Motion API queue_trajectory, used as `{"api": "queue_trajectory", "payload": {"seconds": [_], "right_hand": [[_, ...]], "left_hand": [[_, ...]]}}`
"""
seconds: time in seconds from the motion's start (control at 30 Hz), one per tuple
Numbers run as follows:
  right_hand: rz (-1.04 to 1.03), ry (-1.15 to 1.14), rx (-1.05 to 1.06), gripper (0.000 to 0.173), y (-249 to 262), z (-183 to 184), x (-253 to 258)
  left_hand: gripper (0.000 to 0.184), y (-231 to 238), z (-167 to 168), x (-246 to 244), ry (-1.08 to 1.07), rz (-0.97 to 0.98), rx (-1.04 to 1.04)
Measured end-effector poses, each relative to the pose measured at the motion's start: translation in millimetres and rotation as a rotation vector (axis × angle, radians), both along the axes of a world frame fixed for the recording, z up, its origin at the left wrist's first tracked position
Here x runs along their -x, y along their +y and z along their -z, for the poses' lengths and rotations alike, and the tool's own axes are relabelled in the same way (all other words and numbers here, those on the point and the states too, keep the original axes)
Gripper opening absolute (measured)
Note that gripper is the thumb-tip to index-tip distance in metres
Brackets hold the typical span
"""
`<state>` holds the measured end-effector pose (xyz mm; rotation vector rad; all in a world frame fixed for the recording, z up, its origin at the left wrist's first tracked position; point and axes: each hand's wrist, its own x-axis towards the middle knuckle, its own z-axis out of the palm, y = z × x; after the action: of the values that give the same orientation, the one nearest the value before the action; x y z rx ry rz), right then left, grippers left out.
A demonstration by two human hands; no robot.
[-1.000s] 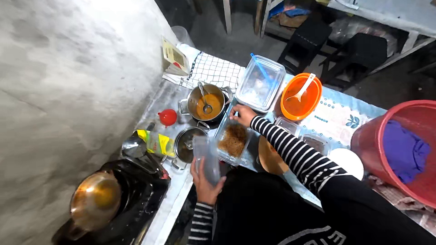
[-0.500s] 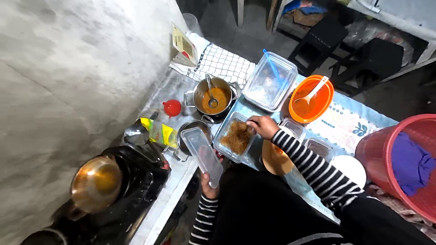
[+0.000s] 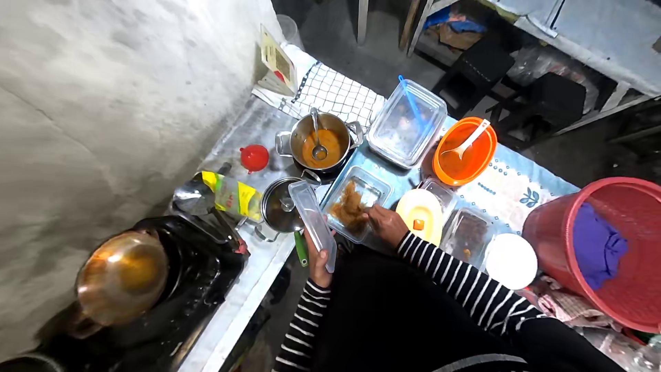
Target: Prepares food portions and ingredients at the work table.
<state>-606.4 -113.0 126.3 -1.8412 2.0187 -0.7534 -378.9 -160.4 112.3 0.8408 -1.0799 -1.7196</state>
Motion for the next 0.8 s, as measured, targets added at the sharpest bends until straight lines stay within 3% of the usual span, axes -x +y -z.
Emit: {"api": "queue_trajectory", "payload": {"seconds": [0.13, 0.3, 0.37, 0.47, 0.57, 0.7, 0.8], "right_hand": [[0.016, -0.023, 0.063, 0.029, -6, -24, 8], [0.218, 0.066, -0.066, 0.029, -45, 6, 29], [0.133, 0.001, -0.101, 0.03, -47, 14, 19], [-0.165, -0.069, -0.067, 0.031, -26, 6, -4], [-0.348, -0.054, 0.088, 0.026, -8, -18, -7], [-0.165, 0.063, 0.275, 0.024, 5, -38, 8], [-0.115, 0.084, 0.191, 0.024, 17, -28, 14]], "left_hand": [[0.13, -1, -1, -4, 0.04, 0.005, -0.019], [0.129, -5, 0, -6, 0.05, 0.046, -0.001], [0.13, -6, 1, -6, 0.072, 0.044, -0.016], [0.134, -7, -2, -7, 0.085, 0.035, -0.047], [0.13, -3, -5, -10, 0.073, 0.001, -0.067], [0.117, -6, -10, -14, 0.21, 0.014, -0.086], [0.102, -10, -25, -17, 0.267, 0.044, -0.072]]}}
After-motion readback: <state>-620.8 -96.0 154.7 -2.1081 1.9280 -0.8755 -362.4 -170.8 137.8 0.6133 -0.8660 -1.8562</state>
